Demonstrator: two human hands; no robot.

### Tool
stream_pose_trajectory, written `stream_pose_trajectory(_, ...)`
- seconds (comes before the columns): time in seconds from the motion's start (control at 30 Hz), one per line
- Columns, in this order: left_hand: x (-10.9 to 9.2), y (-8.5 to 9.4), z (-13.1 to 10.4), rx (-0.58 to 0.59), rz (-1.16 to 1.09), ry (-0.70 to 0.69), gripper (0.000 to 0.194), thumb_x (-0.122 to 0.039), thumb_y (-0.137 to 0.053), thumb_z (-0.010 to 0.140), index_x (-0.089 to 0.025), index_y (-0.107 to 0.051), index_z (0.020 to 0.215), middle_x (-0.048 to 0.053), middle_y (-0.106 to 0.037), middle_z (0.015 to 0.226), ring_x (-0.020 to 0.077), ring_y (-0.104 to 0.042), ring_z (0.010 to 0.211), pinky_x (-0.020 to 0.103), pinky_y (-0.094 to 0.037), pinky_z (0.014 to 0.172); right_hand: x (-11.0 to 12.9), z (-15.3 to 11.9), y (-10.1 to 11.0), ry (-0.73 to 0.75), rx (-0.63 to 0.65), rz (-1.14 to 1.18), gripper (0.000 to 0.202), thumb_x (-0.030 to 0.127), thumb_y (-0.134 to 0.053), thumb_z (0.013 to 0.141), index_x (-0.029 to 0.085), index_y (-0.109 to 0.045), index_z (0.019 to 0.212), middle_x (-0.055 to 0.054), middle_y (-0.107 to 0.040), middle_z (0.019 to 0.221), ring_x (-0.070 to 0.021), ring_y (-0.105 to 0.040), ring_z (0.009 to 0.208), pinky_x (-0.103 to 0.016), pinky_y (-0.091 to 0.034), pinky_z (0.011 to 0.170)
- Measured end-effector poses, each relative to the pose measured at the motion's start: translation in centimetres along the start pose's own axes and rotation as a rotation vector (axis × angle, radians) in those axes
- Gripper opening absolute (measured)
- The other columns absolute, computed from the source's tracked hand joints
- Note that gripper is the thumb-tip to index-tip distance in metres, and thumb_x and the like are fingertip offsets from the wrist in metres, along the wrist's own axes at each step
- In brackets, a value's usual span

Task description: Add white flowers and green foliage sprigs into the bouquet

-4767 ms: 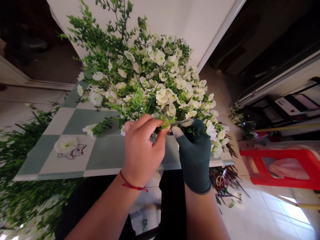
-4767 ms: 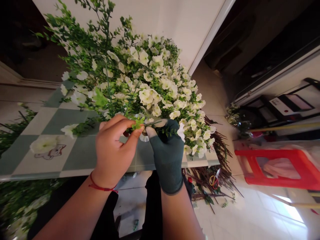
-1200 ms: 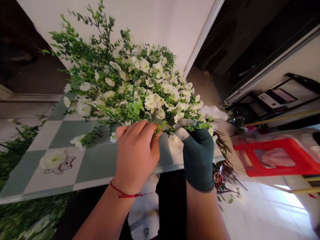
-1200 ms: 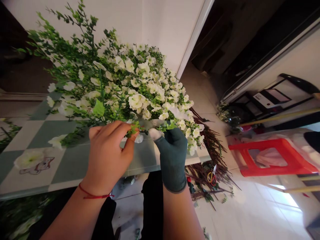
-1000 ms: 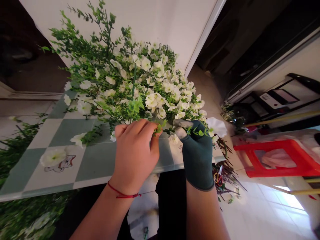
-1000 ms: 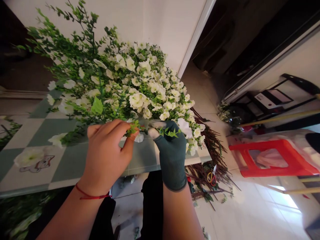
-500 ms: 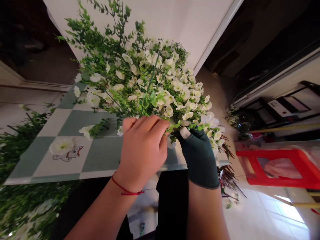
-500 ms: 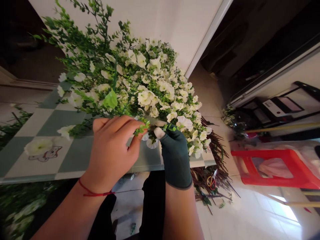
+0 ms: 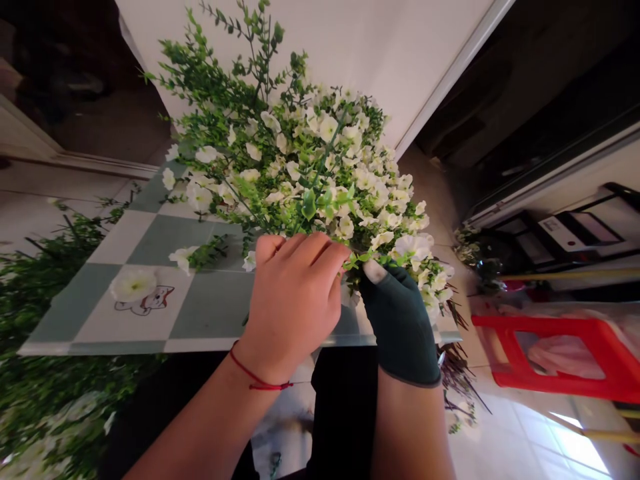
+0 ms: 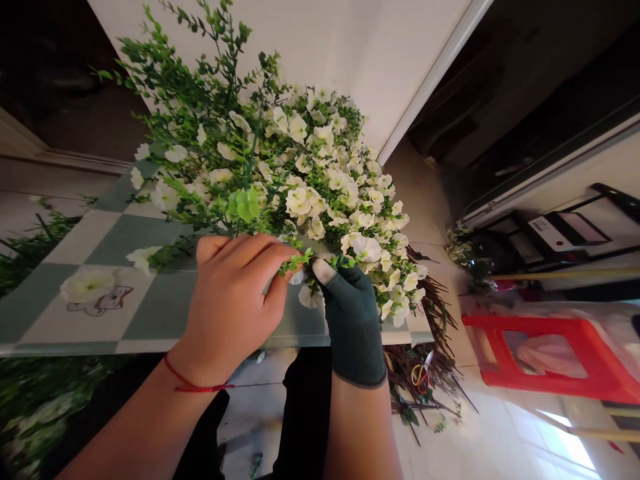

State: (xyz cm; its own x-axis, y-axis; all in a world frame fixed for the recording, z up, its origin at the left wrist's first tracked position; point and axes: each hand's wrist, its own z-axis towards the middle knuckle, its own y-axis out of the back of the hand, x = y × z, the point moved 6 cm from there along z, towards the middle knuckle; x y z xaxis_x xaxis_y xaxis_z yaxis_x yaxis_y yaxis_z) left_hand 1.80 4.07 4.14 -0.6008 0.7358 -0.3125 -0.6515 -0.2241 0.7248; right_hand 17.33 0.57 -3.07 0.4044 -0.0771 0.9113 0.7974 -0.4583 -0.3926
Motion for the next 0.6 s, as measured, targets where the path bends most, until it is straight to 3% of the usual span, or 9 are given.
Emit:
stream_pose_trajectory(0.23, -0.12, 0.18, 0.03, -0.013, -0.013, 0.0, 0.021, -0.008, -0.06, 0.103, -0.025, -0.073, 0.106, 0.002, -0.08, 0.102, 0.0263, -0.071, 0.09, 0.05, -0.039, 0.085, -0.2, 0.06, 0.39, 0.02, -0.032, -0.099, 0.026, 0.044, -0.092, 0.075, 0.022, -0.08, 0.081, 0.0, -0.076, 0.081, -0.0142, -0.062, 0.074, -0.03, -0.056, 0.075)
stream_pose_trajectory(0.43, -0.25, 0.4, -0.17, -0.033, -0.013, -0.015, 0.023, -0.007, -0.058, 0.103, -0.024, -0.073, 0.105, 0.002, -0.08, 0.103, 0.0247, -0.071, 0.089, 0.05, -0.038, 0.085, -0.29, 0.07, 0.51, 0.121, 0.02, -0.294, 0.029, 0.052, -0.074, 0.093, 0.023, -0.079, 0.091, -0.006, -0.081, 0.093, -0.0214, -0.07, 0.086, -0.04, -0.062, 0.085)
stream_pose_trajectory(0.6, -0.39, 0.59, -0.28, -0.059, -0.007, -0.028, 0.024, -0.005, -0.058, 0.102, -0.024, -0.073, 0.104, 0.001, -0.08, 0.1, 0.0239, -0.07, 0.087, 0.049, -0.038, 0.084, -0.25, -0.06, 0.39, 0.16, 0.043, -0.362, 0.033, 0.053, -0.068, 0.099, 0.024, -0.079, 0.09, -0.008, -0.08, 0.088, -0.0235, -0.07, 0.082, -0.043, -0.062, 0.08)
